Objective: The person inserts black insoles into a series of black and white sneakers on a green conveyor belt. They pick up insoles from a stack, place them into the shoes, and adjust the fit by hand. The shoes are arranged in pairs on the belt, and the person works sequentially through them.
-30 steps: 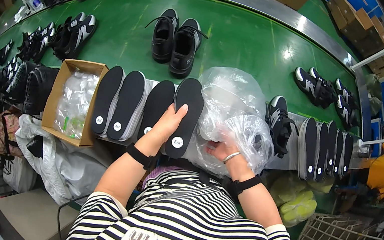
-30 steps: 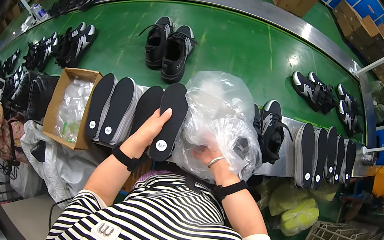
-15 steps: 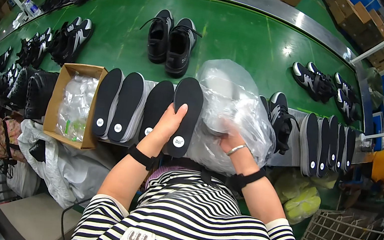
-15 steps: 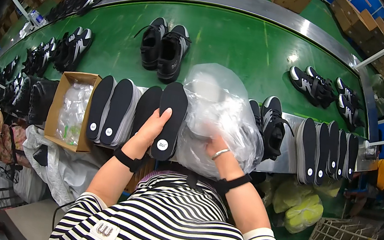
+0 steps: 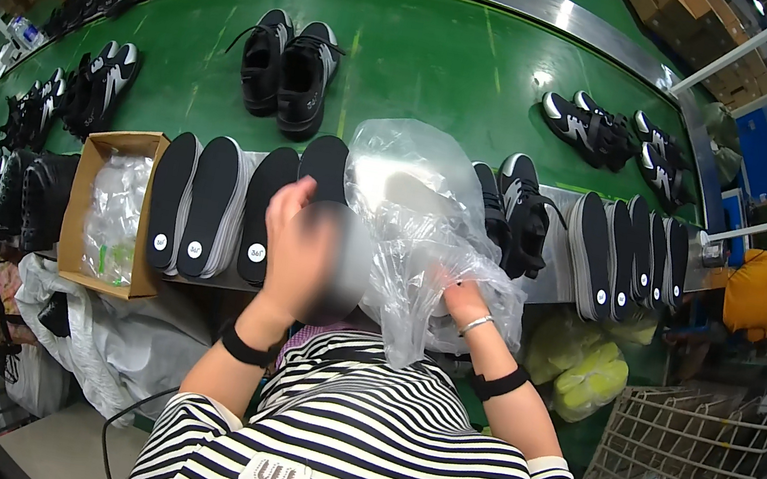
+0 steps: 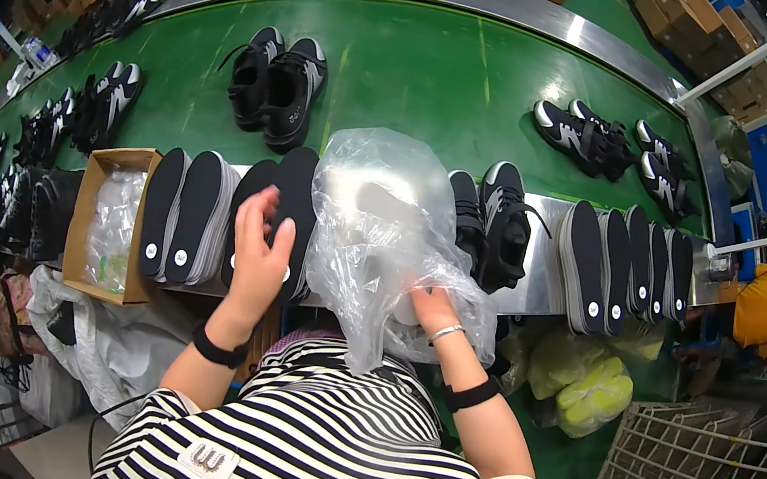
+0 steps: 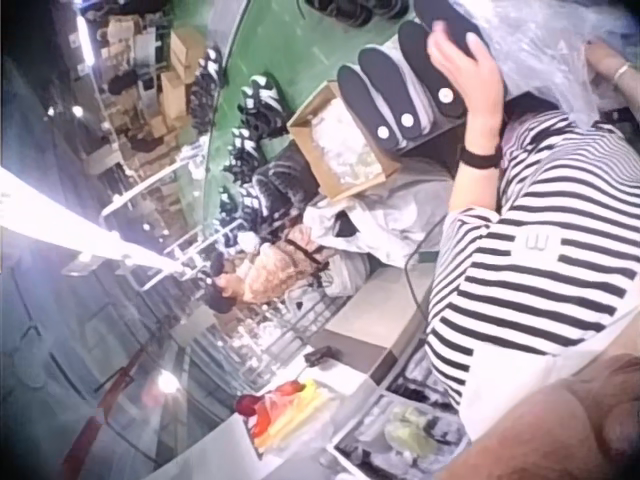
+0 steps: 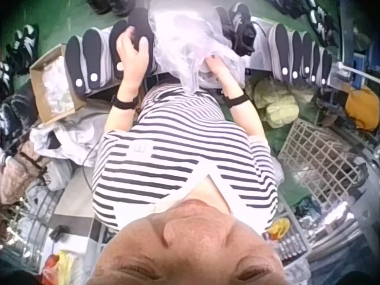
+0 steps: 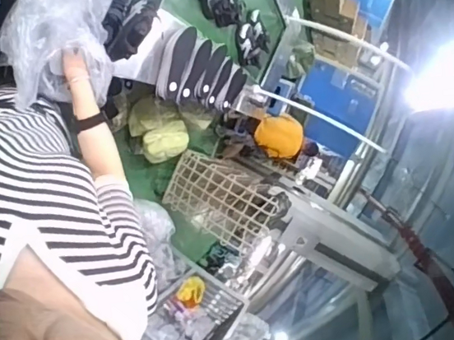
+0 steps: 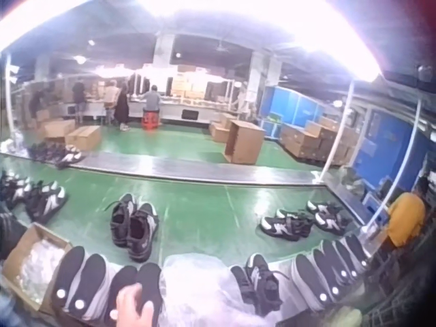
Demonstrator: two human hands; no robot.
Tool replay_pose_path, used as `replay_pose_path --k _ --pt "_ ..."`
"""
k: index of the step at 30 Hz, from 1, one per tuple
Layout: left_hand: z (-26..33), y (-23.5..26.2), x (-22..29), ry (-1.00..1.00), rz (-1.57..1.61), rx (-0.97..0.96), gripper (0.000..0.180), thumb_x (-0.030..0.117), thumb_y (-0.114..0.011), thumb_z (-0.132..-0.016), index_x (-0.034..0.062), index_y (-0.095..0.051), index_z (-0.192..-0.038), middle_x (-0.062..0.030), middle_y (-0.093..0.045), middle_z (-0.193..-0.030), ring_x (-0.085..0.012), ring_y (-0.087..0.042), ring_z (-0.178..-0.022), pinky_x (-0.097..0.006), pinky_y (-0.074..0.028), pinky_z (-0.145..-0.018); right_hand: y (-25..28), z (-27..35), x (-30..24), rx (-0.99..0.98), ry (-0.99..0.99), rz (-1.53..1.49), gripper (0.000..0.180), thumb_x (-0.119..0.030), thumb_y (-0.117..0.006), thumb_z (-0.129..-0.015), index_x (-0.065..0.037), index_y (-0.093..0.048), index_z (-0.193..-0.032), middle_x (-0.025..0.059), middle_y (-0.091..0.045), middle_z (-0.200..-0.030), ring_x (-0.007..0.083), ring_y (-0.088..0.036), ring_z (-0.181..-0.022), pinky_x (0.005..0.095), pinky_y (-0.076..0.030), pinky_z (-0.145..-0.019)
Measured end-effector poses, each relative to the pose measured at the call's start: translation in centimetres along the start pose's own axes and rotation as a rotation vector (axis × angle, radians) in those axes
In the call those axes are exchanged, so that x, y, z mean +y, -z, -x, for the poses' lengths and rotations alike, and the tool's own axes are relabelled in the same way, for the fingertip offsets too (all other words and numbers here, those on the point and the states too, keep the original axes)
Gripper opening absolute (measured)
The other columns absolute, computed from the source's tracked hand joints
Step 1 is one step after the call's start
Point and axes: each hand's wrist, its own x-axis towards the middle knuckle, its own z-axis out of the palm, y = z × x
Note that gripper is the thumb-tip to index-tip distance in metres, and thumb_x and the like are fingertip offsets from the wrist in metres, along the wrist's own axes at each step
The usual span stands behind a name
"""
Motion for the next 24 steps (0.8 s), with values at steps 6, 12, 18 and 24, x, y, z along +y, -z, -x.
replay_pose_path --k 6,12,18,24 --pt "4.4 -2.9 4.7 -0.689 0.007 -0.622 0.039 0.012 -0.057 -0.073 0.0032 -0.048 -0.109 -0.0166 -0.047 -0.114 -0.0294 -0.044 -0.107 -0.038 -0.036 -0.088 2.5 4.9 -6.9 0.020 0.122 0.071 0.037 -0.025 -0.045 -0.084 0.004 -0.050 -0.107 0.0237 -0.056 -0.099 0.0319 -0.054 -0.093 0.0348 -0.041 -0.080" --pt "-0.8 -11.9 2.7 -0.373 -0.365 -0.373 0.044 0.015 -0.051 -0.076 -0.0027 -0.042 -0.114 -0.0206 -0.038 -0.124 -0.0323 -0.031 -0.120 -0.042 -0.030 -0.094 6.7 11.6 -9.6 0.069 0.190 0.120 0.032 -0.018 -0.044 -0.084 0.005 -0.049 -0.106 0.0187 -0.060 -0.090 0.0287 -0.062 -0.072 0.0327 -0.049 -0.061" --pt "-3.1 -13.1 2.1 -0.192 -0.303 -0.475 0.040 0.012 -0.050 -0.076 -0.0043 -0.043 -0.112 -0.0212 -0.042 -0.121 -0.0336 -0.040 -0.113 -0.043 -0.033 -0.092 11.9 16.5 -10.7 -0.081 0.174 -0.768 0.033 -0.017 -0.047 -0.084 0.008 -0.046 -0.105 0.0183 -0.060 -0.089 0.0258 -0.062 -0.070 0.0316 -0.053 -0.056" --pt "0.4 -7.3 7.5 -0.510 0.211 -0.005 0.043 0.009 -0.057 -0.067 0.0040 -0.047 -0.109 -0.0154 -0.046 -0.116 -0.0314 -0.043 -0.106 -0.042 -0.033 -0.090 12.7 18.5 -12.1 0.267 0.388 -0.740 0.042 -0.016 -0.050 -0.078 0.008 -0.040 -0.111 0.0201 -0.057 -0.095 0.0291 -0.062 -0.069 0.0330 -0.053 -0.048"
